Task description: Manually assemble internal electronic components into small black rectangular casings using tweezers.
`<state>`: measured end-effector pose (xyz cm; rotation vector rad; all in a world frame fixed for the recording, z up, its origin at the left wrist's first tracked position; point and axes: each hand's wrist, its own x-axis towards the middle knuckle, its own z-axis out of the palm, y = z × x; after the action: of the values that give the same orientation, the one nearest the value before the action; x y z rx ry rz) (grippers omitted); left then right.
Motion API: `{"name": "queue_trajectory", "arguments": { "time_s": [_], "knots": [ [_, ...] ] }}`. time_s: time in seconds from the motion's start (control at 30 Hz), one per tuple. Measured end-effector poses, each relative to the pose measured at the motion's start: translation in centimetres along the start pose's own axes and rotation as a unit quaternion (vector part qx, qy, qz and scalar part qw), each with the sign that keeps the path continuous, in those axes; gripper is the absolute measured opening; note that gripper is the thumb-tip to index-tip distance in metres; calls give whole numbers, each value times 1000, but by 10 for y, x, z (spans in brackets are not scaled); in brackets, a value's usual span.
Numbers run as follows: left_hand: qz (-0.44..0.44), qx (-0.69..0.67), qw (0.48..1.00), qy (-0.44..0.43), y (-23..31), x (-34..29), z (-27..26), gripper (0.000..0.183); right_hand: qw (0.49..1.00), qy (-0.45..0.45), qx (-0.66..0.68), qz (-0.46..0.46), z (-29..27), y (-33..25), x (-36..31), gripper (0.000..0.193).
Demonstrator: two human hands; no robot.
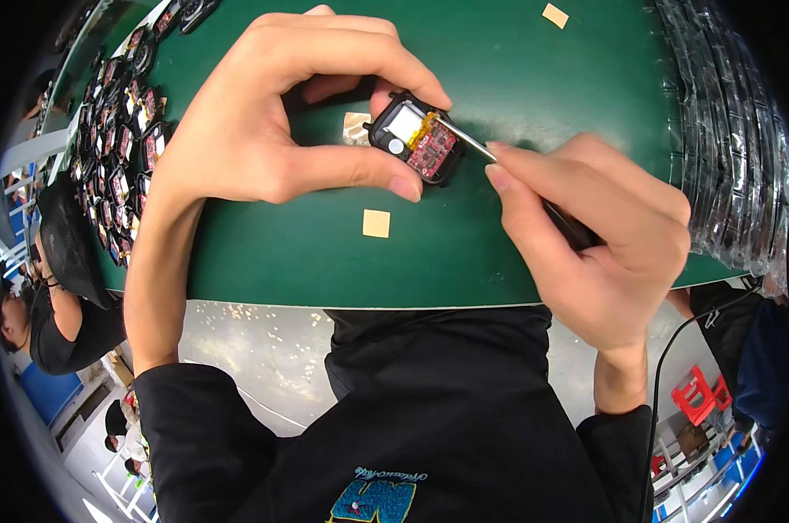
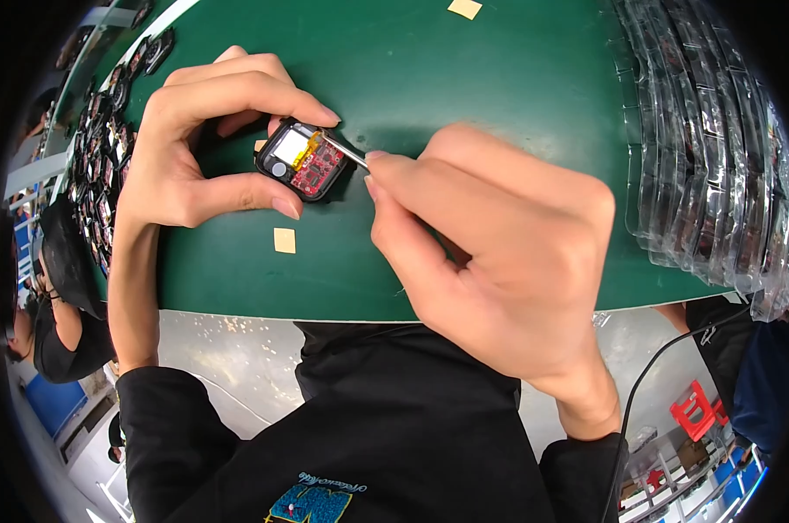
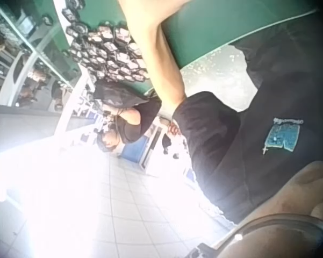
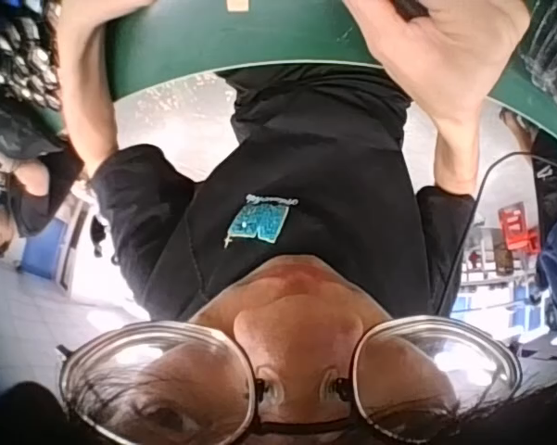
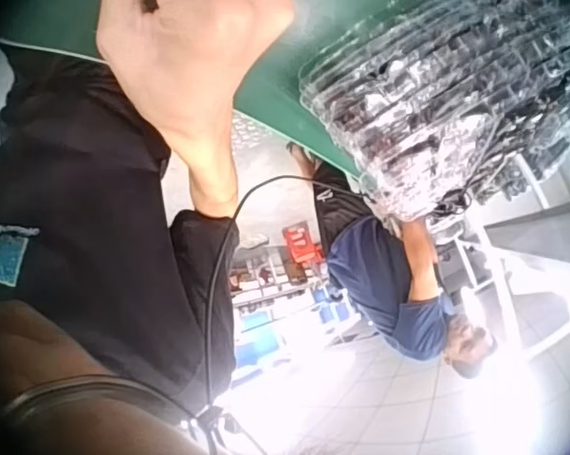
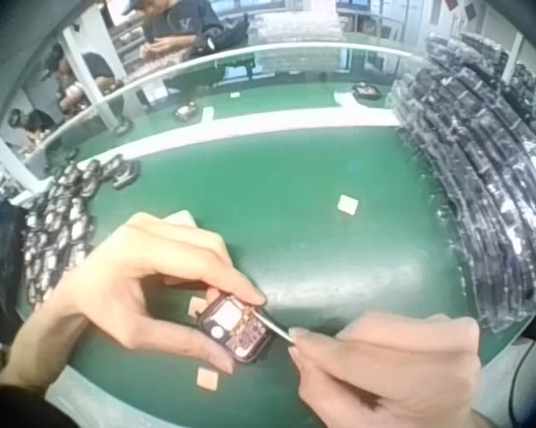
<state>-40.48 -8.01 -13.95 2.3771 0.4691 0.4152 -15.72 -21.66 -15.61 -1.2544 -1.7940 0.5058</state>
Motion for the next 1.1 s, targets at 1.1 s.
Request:
{"name": "queue_trajectory", "arguments": {
  "time_s": [1.1],
  "knots": [
    [12,13,999,34,4,-1,5,57,989,110,70,62,-1,2,-2,18]
  ]
}}
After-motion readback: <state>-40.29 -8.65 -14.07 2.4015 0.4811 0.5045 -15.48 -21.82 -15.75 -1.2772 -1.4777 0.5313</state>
